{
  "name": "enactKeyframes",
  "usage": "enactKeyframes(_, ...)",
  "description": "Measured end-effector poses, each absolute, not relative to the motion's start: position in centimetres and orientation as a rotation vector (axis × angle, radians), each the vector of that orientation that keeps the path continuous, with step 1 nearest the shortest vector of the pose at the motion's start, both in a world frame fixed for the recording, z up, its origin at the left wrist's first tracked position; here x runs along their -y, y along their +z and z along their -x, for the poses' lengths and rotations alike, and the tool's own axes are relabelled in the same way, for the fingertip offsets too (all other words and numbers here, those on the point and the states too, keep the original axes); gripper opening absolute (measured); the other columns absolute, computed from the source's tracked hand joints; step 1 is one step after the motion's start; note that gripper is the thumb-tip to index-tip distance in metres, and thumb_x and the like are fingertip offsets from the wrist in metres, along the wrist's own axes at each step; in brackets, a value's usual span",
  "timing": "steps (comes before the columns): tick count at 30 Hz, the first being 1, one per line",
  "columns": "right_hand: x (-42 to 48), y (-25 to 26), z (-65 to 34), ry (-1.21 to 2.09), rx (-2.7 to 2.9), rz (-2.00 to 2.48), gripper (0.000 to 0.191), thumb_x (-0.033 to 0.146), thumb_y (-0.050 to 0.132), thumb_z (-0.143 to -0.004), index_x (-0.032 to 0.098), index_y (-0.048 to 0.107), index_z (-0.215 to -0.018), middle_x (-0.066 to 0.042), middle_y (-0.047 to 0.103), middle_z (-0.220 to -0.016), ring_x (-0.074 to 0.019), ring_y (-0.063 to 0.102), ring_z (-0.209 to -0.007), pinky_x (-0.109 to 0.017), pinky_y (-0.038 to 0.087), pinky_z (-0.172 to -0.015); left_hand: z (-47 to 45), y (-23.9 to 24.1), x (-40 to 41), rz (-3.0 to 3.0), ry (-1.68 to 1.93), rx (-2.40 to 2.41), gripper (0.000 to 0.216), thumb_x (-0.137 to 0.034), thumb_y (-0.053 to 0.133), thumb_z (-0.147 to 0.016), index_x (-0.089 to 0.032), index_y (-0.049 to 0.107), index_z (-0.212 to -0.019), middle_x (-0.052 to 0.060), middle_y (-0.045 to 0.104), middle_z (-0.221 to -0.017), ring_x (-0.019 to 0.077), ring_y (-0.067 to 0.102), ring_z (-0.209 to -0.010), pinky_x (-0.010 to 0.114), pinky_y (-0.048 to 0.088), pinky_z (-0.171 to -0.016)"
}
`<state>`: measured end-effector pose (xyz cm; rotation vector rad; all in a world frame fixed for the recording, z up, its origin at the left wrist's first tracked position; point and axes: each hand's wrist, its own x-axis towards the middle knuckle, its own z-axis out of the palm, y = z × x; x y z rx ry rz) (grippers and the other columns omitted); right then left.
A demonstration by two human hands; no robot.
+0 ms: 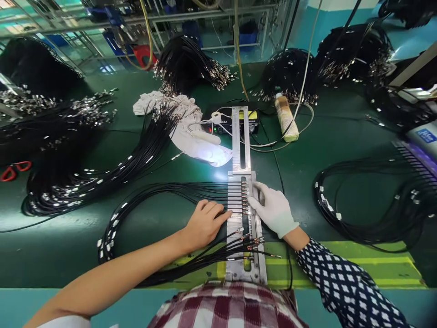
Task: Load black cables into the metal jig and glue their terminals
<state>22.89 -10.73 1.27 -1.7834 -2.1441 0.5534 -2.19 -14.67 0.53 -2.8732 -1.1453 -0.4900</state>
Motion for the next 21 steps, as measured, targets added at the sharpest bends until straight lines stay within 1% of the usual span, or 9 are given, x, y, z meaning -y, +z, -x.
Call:
enactKeyframes(1,10.8,1.3,-22.6,0.495,2.159,1.817,0.056,0.054,0.051,-0.093,0.019,0.054,-0.136,-0.008,0.071,-0.084,-0.0273,0.066,-0.082,-0.038,0.045,-0.076,1.7,0.7,14.1,2.862,-0.505,1.193,0.038,-0.016,0.04,-0.098,-0.018,0.056,-0.132,0.012,0.064,-0.114,0.0247,0.054,-0.107,0.041,0.034,-0.095)
enactKeyframes(2,10.8,1.3,-22.3,0.45,2.164,1.841,0.055,0.054,0.05,-0.093,0.019,0.054,-0.136,-0.009,0.072,-0.086,-0.0278,0.067,-0.083,-0.038,0.044,-0.076,1.2,0.8,13.4,2.852,-0.507,1.256,0.041,-0.024,0.041,-0.099,-0.017,0.051,-0.138,0.014,0.061,-0.128,0.0267,0.051,-0.119,0.043,0.032,-0.102)
enactKeyframes(4,10.9,1.2,-22.0,0.395,2.165,1.86,0.051,0.05,0.05,-0.094,0.021,0.055,-0.135,-0.009,0.073,-0.089,-0.0272,0.067,-0.083,-0.037,0.043,-0.076,0.1,0.6,11.9,2.838,-0.466,1.393,0.06,-0.044,0.043,-0.1,-0.013,0.034,-0.15,0.017,0.045,-0.15,0.0295,0.037,-0.139,0.044,0.025,-0.114)
enactKeyframes(6,11.0,1.0,-21.9,0.366,2.17,1.834,0.045,0.045,0.049,-0.095,0.021,0.058,-0.132,-0.009,0.074,-0.089,-0.0257,0.067,-0.083,-0.035,0.042,-0.076,-0.7,0.1,10.8,2.845,-0.399,1.474,0.077,-0.059,0.04,-0.097,-0.011,0.023,-0.155,0.018,0.031,-0.159,0.0304,0.027,-0.147,0.045,0.019,-0.119)
enactKeyframes(7,11.1,0.9,-21.9,0.352,2.176,1.813,0.042,0.043,0.048,-0.096,0.022,0.059,-0.13,-0.008,0.074,-0.089,-0.0249,0.067,-0.083,-0.035,0.041,-0.076,-0.9,-0.3,10.5,2.855,-0.373,1.492,0.079,-0.061,0.039,-0.097,-0.011,0.021,-0.156,0.017,0.027,-0.161,0.0303,0.024,-0.149,0.045,0.018,-0.12)
enactKeyframes(9,11.2,0.8,-21.9,0.319,2.189,1.784,0.037,0.04,0.046,-0.097,0.023,0.061,-0.127,-0.007,0.074,-0.088,-0.0238,0.066,-0.081,-0.034,0.04,-0.076,-1.1,-0.9,10.1,2.877,-0.339,1.511,0.079,-0.061,0.037,-0.097,-0.013,0.019,-0.157,0.015,0.024,-0.162,0.0298,0.023,-0.15,0.045,0.017,-0.121)
enactKeyframes(12,10.8,0.6,-21.9,0.276,2.185,1.777,0.034,0.037,0.045,-0.098,0.024,0.063,-0.124,-0.006,0.074,-0.087,-0.0232,0.065,-0.078,-0.034,0.038,-0.073,-1.1,-1.2,9.6,2.897,-0.336,1.521,0.079,-0.062,0.038,-0.097,-0.015,0.019,-0.157,0.013,0.023,-0.163,0.0307,0.022,-0.15,0.046,0.018,-0.121)
enactKeyframes(17,8.3,0.6,-22.1,0.265,2.122,1.807,0.033,0.037,0.046,-0.097,0.024,0.064,-0.122,-0.007,0.074,-0.09,-0.0242,0.065,-0.083,-0.034,0.038,-0.074,-1.6,-1.1,7.1,2.872,-0.372,1.548,0.077,-0.062,0.038,-0.097,-0.014,0.023,-0.156,0.012,0.024,-0.162,0.0315,0.022,-0.15,0.048,0.02,-0.121)
enactKeyframes(21,6.0,0.7,-22.2,0.305,2.085,1.855,0.034,0.039,0.046,-0.097,0.024,0.064,-0.122,-0.008,0.075,-0.092,-0.0257,0.067,-0.086,-0.034,0.039,-0.074,-2.0,-1.5,4.7,2.855,-0.391,1.536,0.077,-0.06,0.039,-0.097,-0.012,0.025,-0.155,0.012,0.022,-0.163,0.0315,0.022,-0.15,0.048,0.021,-0.121)
